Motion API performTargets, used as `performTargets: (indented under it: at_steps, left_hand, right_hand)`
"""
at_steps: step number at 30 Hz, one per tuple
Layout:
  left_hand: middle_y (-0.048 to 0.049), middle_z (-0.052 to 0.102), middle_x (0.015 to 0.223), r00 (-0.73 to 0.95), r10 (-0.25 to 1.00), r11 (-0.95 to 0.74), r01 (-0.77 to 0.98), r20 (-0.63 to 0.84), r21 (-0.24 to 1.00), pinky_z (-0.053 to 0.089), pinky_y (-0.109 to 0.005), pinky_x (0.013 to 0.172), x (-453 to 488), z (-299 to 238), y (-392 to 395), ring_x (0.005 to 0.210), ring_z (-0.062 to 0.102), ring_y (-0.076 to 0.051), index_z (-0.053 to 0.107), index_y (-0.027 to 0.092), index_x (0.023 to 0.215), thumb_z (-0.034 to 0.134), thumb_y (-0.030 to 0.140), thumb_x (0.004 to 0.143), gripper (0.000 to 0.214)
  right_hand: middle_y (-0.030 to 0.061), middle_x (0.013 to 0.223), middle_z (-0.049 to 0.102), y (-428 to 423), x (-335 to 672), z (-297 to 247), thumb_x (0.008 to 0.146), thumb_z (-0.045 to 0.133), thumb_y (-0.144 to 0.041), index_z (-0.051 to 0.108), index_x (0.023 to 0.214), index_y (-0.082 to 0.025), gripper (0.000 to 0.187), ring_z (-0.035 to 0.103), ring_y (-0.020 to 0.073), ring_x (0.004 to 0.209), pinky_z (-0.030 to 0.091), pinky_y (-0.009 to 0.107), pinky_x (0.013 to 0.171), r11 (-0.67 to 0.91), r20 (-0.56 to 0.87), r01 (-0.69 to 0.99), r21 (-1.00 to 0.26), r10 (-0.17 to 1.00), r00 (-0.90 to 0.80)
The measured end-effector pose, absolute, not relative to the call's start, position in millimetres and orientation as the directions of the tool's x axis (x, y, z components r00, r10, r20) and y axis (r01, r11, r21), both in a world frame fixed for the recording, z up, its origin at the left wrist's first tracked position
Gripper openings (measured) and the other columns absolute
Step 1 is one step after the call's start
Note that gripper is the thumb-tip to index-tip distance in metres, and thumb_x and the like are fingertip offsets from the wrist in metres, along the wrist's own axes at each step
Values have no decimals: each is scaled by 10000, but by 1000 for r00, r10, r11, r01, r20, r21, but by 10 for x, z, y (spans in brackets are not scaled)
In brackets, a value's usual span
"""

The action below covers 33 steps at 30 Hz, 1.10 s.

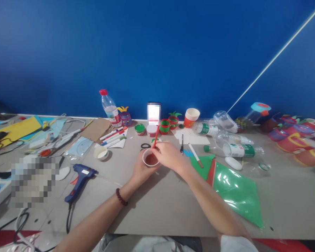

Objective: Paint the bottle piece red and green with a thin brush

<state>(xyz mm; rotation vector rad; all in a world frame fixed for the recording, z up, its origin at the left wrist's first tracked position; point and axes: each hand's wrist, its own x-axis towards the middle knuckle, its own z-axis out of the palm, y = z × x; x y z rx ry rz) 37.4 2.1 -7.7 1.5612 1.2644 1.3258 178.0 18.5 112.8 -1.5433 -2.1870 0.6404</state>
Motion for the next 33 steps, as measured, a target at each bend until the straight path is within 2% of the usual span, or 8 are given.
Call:
performTargets:
  at_steps: [4,11,19,24,28,33]
  left_hand:
    - [-66,632,1111,-6,961,-268,225,276,937,503,-425,897,370,-68,18,1027,629,-265,565,217,1140,836,285,635,577]
    - [-71,629,1119,-4,962,-267,205,274,942,484,-438,926,366,-87,23,1050,616,-272,563,212,1139,838,286,632,582]
    - [-74,627,1119,-13,959,-274,196,282,941,491,-432,910,374,-125,39,1036,622,-270,561,215,1143,848,265,623,596]
    - [-77,623,1136,1,962,-267,199,272,943,489,-429,908,370,-108,25,1051,619,-270,541,215,1164,839,280,644,603]
    - [-81,627,1142,-15,965,-252,216,261,943,485,-430,912,372,-100,21,1068,614,-280,550,210,1159,852,293,628,616]
    - [-80,637,1125,2,962,-269,190,273,944,488,-425,914,375,-121,34,1057,623,-273,557,207,1147,849,283,634,595]
  right_hand:
    - [68,847,751,185,1782,1129,952,506,-318,720,798,-219,281,667,250,932,476,311,757,302,64,778,-551,945,-321]
    - [71,797,748,152,1776,1156,940,531,-295,709,723,-211,293,677,225,786,466,293,690,288,38,778,-559,946,-322]
    - [72,873,754,169,1762,1143,959,507,-292,720,792,-204,285,665,234,941,466,294,797,287,43,774,-564,947,-320]
    - [48,825,743,155,1796,1173,957,502,-313,705,777,-211,290,668,214,849,470,282,733,260,32,757,-599,953,-302]
    - [47,908,750,162,1790,1153,958,506,-307,709,814,-218,264,641,235,1011,465,301,842,282,66,759,-587,951,-302]
    - [66,963,757,176,1761,1123,970,485,-283,713,783,-216,302,644,238,1008,459,322,893,307,51,767,-563,940,-338]
